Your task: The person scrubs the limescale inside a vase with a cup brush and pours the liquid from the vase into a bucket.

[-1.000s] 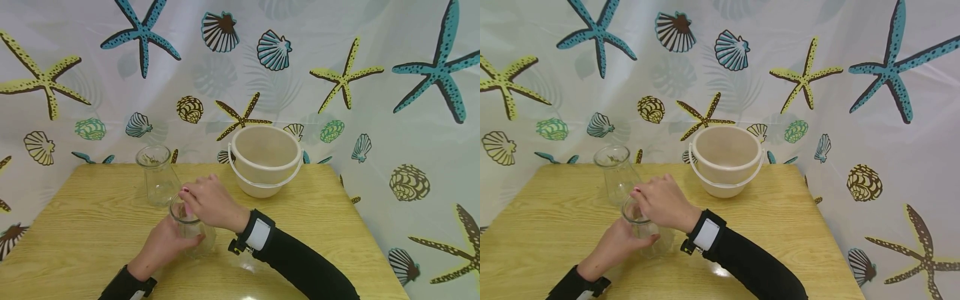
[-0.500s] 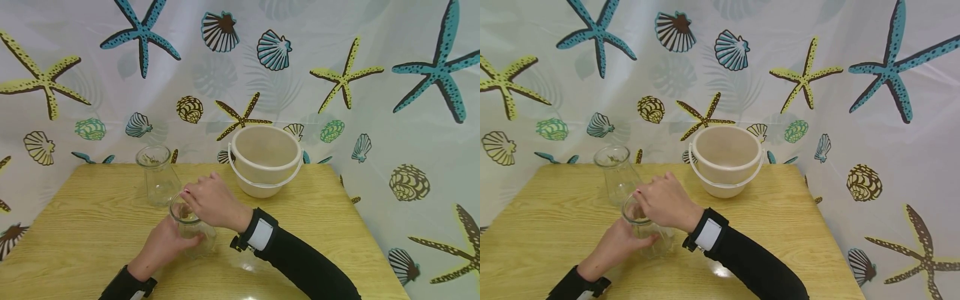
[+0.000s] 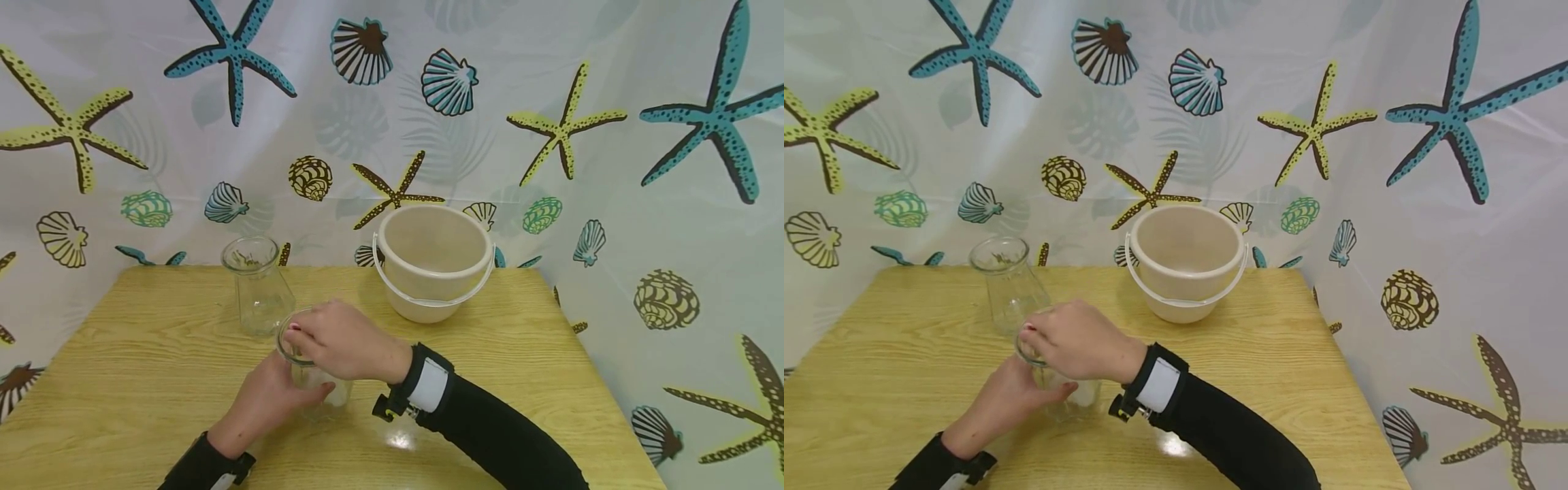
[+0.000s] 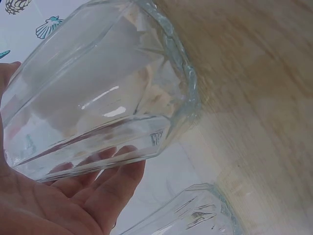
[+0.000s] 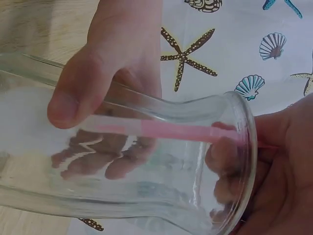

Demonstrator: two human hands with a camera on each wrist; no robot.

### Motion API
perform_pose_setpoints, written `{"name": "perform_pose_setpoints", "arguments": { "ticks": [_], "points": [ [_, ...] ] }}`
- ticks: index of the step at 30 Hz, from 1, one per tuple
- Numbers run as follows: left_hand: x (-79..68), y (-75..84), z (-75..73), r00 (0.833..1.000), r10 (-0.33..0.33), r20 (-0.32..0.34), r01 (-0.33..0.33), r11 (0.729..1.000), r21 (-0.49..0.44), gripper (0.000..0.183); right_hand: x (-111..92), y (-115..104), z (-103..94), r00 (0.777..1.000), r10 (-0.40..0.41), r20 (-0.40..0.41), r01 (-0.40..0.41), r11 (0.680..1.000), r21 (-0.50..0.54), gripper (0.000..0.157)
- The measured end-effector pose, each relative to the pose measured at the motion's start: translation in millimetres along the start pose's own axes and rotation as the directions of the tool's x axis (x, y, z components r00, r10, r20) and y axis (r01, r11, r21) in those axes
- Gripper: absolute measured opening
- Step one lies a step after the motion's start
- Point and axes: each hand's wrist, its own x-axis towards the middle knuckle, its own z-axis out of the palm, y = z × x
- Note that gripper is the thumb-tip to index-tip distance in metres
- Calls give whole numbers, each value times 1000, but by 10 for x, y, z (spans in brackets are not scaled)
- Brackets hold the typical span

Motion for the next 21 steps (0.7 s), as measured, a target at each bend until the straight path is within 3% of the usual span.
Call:
{"name": "perform_pose_setpoints", "arguments": {
  "ticks": [6, 14, 21],
  "points": [
    [0, 8, -9, 1000, 2, 6, -2, 1000, 6, 88, 7, 6, 13, 1000, -16, -12, 17, 998, 54, 28],
    [13, 23, -24, 999, -47, 16, 47, 999, -2, 97, 31, 61, 44, 995, 14, -99, -24, 995, -95, 24],
    [13, 30, -8, 998, -54, 17, 54, 999, 0, 89, 23, 103, 60, 990, 45, -132, -68, 981, -180, 25]
  ]
}}
